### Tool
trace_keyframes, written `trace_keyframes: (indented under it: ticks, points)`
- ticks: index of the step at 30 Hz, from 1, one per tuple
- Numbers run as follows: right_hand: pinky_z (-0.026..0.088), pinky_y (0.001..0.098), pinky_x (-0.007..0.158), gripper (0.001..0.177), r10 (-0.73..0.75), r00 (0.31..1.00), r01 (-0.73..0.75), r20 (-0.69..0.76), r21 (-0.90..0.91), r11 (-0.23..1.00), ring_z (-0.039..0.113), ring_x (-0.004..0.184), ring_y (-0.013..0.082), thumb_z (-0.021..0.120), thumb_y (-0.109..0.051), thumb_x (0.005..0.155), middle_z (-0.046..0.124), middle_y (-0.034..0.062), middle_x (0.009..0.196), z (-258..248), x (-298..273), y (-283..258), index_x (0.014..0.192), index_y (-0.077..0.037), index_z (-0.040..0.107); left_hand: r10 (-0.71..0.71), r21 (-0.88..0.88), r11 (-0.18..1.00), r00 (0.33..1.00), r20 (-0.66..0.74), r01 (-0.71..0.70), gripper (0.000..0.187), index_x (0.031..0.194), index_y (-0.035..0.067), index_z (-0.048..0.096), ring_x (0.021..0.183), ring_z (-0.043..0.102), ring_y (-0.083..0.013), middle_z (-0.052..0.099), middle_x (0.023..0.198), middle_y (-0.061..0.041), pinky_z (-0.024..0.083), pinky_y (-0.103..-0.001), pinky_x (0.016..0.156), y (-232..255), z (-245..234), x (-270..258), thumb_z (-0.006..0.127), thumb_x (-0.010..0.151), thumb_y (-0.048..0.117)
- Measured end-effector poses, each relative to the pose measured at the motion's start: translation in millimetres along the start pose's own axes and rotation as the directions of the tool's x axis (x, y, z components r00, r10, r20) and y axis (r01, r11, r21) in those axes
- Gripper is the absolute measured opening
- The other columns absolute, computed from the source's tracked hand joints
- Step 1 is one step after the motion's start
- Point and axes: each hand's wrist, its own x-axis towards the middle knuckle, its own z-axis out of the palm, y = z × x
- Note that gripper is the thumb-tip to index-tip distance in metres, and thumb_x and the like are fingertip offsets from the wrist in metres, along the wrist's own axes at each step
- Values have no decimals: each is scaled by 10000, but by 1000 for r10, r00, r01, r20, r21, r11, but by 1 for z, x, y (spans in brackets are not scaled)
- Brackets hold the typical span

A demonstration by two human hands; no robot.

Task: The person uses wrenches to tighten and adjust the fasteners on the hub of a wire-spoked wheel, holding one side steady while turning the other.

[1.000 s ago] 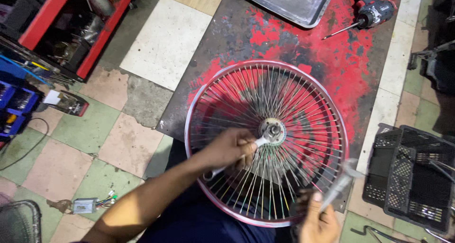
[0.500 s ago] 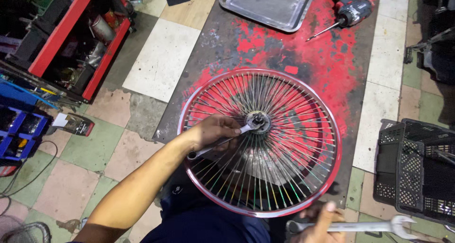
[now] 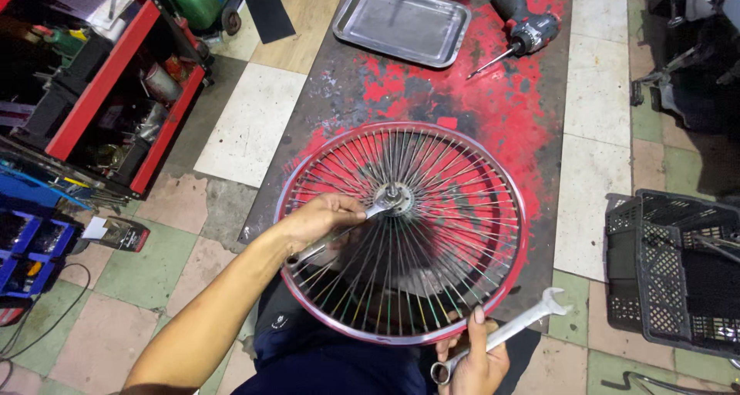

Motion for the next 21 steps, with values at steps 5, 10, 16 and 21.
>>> trace_keyframes:
  ticks: [5, 10, 16, 21]
  points:
    - [386, 263, 346, 282, -72, 992, 69, 100, 31, 997, 527, 388, 151, 651, -135, 1009, 601, 141, 603, 35, -14, -35, 777, -77, 501, 35, 5, 999, 999, 8, -35, 269, 1210, 4, 599, 483, 513, -90, 560, 662, 14, 391, -265, 423, 29, 14, -53, 605, 942, 10]
    - [403, 259, 351, 320, -129, 979, 131, 155, -3, 991, 557, 417, 152, 658, -137, 1003, 651, 156, 659, 65, -24, -58, 767, -103, 446, 63, 188, 981, 989, -133, -37, 293, 1251, 8, 584, 404, 412, -75, 448, 586, 41, 302, -265, 360, 46, 19, -78, 563, 978, 114]
    - [430, 275, 361, 317, -137, 976, 147, 170, -46, 988, 575, 420, 163, 687, -149, 994, 642, 156, 653, 78, -31, -63, 780, -88, 461, 149, 443, 896, 960, -236, -30, 327, 1257, 1, 621, 485, 428, -96, 465, 620, 24, 359, -294, 436, 50, 13, -77, 557, 1040, 238]
    - [435, 290, 347, 279, -97, 989, 107, 112, -89, 990, 571, 407, 175, 694, -139, 941, 673, 151, 685, 84, -36, -61, 770, -80, 483, 553, 885, 412, 831, -53, -217, 385, 1298, -8, 611, 985, 706, -311, 725, 1083, -172, 542, -419, 799, 61, 23, -77, 598, 1017, 255]
